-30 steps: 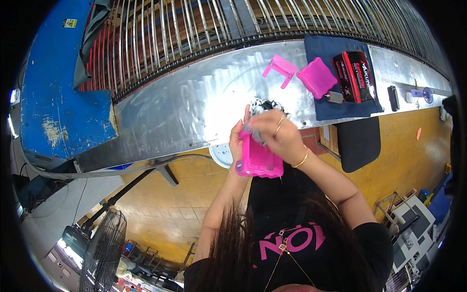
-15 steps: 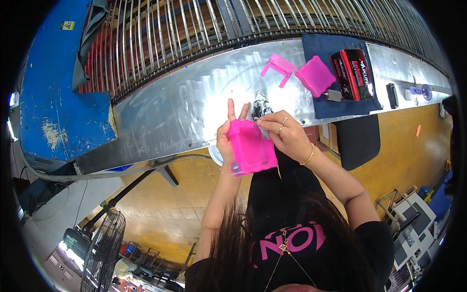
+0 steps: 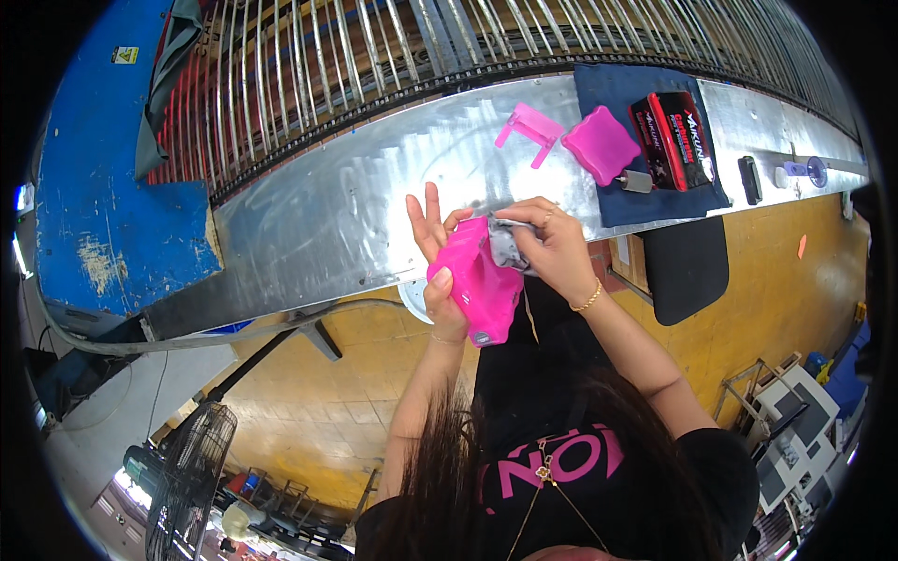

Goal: The person cleans pink plastic parts on a metal workbench using a cloth and a spray bottle. They wipe the parts, spray them with liquid, and place them back on the bench. The person also handles a white bucket and a dark bottle during the process.

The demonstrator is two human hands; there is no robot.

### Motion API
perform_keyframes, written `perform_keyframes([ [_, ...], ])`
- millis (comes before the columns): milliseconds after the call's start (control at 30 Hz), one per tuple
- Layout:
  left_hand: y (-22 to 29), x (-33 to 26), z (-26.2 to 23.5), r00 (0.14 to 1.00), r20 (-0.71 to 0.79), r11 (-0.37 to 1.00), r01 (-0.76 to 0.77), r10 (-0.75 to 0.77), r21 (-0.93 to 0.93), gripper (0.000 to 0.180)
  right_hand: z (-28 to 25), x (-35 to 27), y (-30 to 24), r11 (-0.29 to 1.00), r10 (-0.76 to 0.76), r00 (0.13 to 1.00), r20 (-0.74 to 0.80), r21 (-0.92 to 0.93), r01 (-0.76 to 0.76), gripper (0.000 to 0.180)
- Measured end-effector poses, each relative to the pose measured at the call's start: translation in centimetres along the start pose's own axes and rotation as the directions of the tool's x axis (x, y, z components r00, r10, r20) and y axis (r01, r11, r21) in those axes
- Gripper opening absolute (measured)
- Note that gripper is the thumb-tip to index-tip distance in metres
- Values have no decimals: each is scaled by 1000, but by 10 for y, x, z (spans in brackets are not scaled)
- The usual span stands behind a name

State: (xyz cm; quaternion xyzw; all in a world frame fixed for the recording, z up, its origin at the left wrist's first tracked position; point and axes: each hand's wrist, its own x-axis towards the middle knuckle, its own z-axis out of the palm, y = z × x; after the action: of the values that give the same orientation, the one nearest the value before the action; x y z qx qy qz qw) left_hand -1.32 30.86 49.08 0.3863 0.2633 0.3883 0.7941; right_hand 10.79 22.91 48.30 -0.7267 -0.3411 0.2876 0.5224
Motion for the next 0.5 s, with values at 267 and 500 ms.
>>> perform_keyframes([
  [267,9,19,-6,966,91,946,-254,240,202,103,6,-15,0,993,112,988,103,-43,-108,25],
  [500,8,12,-16,746,548,550,-658,378,515,104,17,-38,12,552,502,756,419,517,-654,24],
])
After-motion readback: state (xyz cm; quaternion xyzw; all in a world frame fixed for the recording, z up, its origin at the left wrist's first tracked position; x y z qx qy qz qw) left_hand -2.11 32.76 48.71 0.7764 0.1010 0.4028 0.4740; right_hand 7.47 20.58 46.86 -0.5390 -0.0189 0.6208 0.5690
